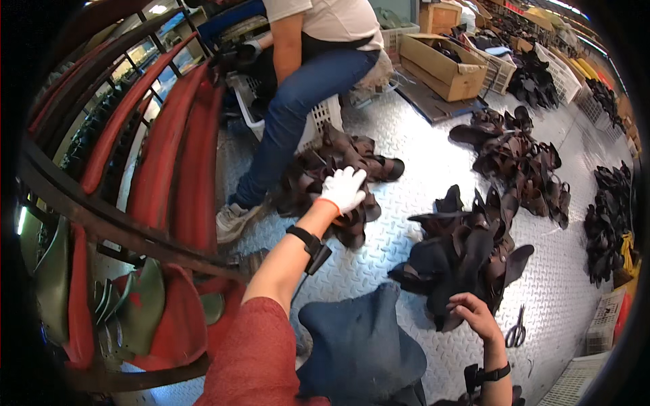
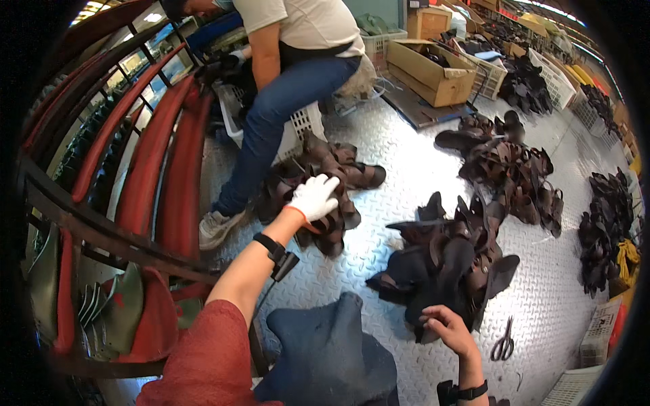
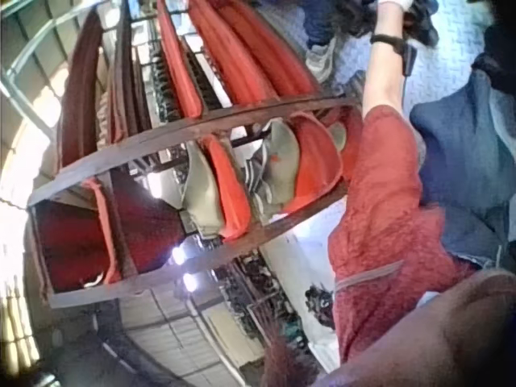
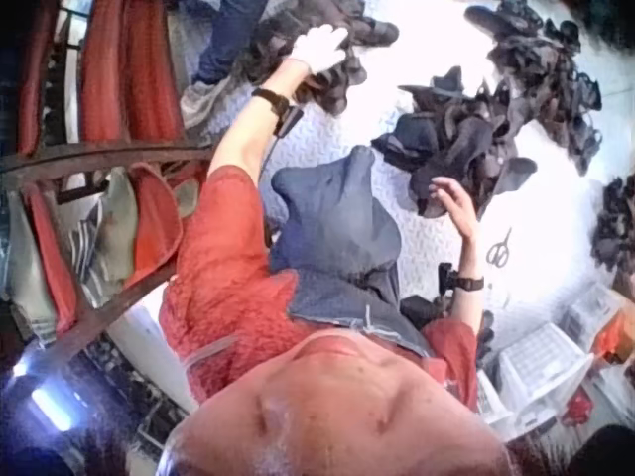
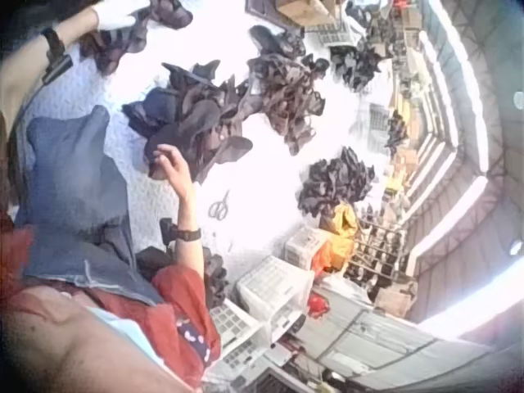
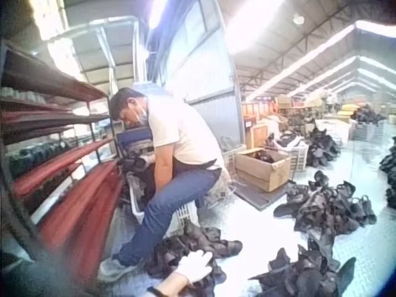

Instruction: The worker sorts leather sandals, applies adhesive to shoe soles using a machine, and continues assembling/sorting the components.

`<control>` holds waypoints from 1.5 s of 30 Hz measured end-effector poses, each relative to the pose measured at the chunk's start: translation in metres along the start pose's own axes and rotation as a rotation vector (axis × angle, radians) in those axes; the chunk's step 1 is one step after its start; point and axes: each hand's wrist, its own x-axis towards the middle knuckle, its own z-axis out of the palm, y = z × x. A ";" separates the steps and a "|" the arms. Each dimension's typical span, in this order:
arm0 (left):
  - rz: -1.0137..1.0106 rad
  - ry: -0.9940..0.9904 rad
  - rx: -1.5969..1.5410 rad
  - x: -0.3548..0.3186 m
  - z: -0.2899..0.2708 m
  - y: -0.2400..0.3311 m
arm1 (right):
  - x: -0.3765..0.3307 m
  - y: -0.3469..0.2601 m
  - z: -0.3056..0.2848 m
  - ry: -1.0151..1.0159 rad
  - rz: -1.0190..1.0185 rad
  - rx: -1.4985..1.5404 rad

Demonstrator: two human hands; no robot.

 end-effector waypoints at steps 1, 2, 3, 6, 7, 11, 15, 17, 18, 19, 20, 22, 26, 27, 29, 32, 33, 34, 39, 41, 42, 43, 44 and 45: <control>0.007 0.006 -0.062 -0.002 0.002 -0.002 | -0.004 -0.002 -0.003 -0.012 -0.009 -0.032; 0.015 -0.045 -0.031 -0.010 0.009 0.001 | -0.013 0.001 -0.005 -0.010 0.002 -0.040; 0.025 -0.088 0.005 -0.015 0.016 0.002 | -0.020 0.000 -0.008 -0.007 0.004 -0.049; -0.029 -0.196 0.097 -0.030 0.050 -0.010 | -0.041 0.000 -0.017 -0.027 0.012 -0.112; -0.068 -0.165 0.100 -0.035 0.057 -0.010 | -0.048 0.001 -0.021 -0.023 0.019 -0.109; -0.033 0.193 0.240 -0.023 0.064 -0.007 | -0.066 0.008 -0.034 0.030 0.079 -0.107; -0.120 -0.051 0.424 -0.001 0.082 -0.017 | -0.070 0.016 -0.031 0.120 0.117 -0.050; -0.060 -0.095 0.430 0.013 0.090 -0.032 | -0.064 0.020 -0.026 0.091 0.140 -0.091; 0.039 -0.082 0.488 0.022 0.100 -0.049 | -0.059 0.026 -0.023 0.064 0.141 -0.081; 0.099 -0.064 0.474 0.031 0.102 -0.050 | -0.057 0.028 -0.020 0.056 0.143 -0.036; 0.041 -0.081 0.467 0.042 0.104 -0.048 | -0.052 0.026 -0.017 0.055 0.157 -0.057; -0.027 -0.073 0.455 0.056 0.107 -0.061 | -0.045 0.023 -0.011 0.047 0.176 -0.080; -0.250 0.084 0.299 0.056 0.111 -0.083 | -0.031 0.018 -0.002 -0.017 0.154 -0.057; -0.285 0.169 0.331 0.045 0.115 -0.100 | -0.023 0.016 0.003 -0.047 0.137 -0.061; -0.022 0.238 0.458 0.043 0.095 -0.063 | -0.028 0.017 -0.003 0.029 0.173 -0.054; 0.015 0.364 0.301 0.008 0.025 -0.030 | -0.021 0.019 0.000 0.026 0.107 0.067; 0.041 0.443 0.274 -0.006 0.004 -0.031 | -0.016 0.015 0.005 0.020 0.102 0.039; 0.047 0.526 0.291 -0.014 -0.016 -0.030 | -0.011 0.015 0.007 0.007 0.115 0.076; -0.088 0.725 0.359 -0.050 -0.107 -0.044 | 0.003 0.009 0.014 -0.032 0.100 0.050; -0.141 0.760 0.379 -0.061 -0.131 -0.056 | 0.003 0.010 0.012 -0.039 0.076 0.054; -0.150 0.807 0.403 -0.065 -0.138 -0.065 | 0.002 0.011 0.012 -0.031 0.072 0.049; -0.154 0.851 0.426 -0.067 -0.144 -0.075 | 0.001 0.013 0.012 -0.021 0.070 0.048; -0.187 0.821 0.438 -0.069 -0.148 -0.084 | -0.003 0.015 0.012 -0.009 0.037 0.066; -0.216 0.789 0.450 -0.071 -0.152 -0.092 | -0.008 0.019 0.011 -0.008 0.030 0.076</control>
